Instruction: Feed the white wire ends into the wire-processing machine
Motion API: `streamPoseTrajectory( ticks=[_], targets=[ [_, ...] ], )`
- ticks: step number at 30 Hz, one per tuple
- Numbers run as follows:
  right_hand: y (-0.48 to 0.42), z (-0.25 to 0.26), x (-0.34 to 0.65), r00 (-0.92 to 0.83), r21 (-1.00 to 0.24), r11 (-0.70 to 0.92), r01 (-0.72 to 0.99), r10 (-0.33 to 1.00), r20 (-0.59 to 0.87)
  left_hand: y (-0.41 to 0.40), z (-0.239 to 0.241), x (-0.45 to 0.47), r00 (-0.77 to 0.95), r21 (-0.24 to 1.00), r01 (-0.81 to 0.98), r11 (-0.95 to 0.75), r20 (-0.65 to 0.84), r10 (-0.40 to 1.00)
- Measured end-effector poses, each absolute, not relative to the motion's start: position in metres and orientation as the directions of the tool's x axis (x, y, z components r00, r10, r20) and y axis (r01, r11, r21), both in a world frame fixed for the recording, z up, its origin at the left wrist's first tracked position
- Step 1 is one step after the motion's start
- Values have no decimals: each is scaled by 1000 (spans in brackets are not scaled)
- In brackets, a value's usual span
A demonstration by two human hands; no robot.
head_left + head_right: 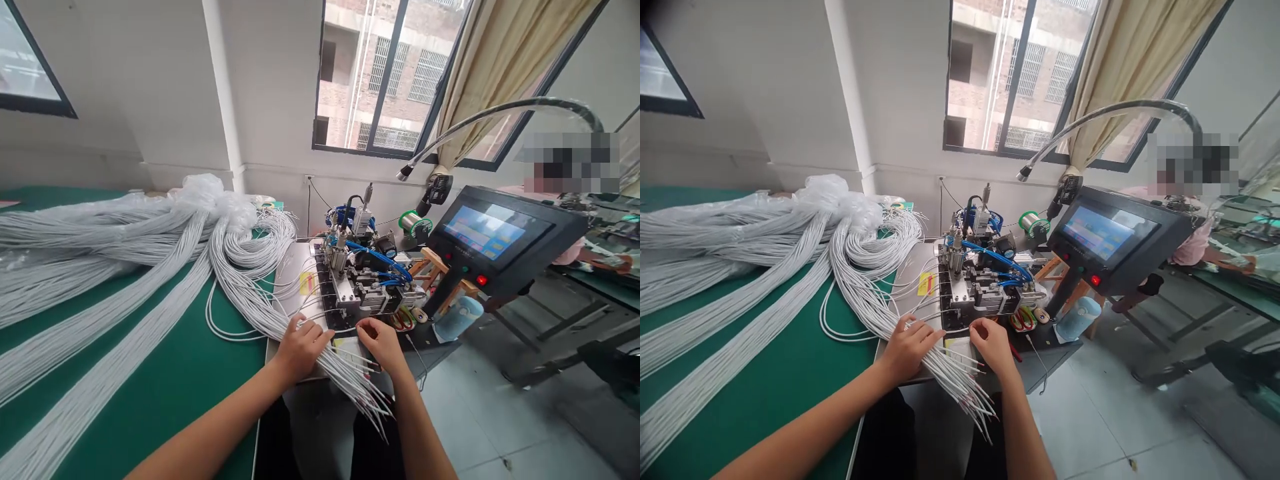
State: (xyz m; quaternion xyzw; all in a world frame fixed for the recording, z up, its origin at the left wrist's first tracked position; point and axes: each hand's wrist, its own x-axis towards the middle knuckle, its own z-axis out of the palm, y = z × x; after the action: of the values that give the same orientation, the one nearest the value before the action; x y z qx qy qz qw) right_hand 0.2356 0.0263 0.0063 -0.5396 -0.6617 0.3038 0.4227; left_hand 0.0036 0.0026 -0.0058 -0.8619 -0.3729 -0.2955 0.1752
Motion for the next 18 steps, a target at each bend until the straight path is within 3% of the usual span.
streamPoseTrajectory(
  ticks=[3,18],
  targets=[
    [28,5,237,-89,-824,260,504,964,249,3,-5,5,532,-76,768,-635,628,568],
    [60,-36,233,-140,-983,29,181,990,3,5,-9,6,443,-15,839,-544,600,667]
  ],
)
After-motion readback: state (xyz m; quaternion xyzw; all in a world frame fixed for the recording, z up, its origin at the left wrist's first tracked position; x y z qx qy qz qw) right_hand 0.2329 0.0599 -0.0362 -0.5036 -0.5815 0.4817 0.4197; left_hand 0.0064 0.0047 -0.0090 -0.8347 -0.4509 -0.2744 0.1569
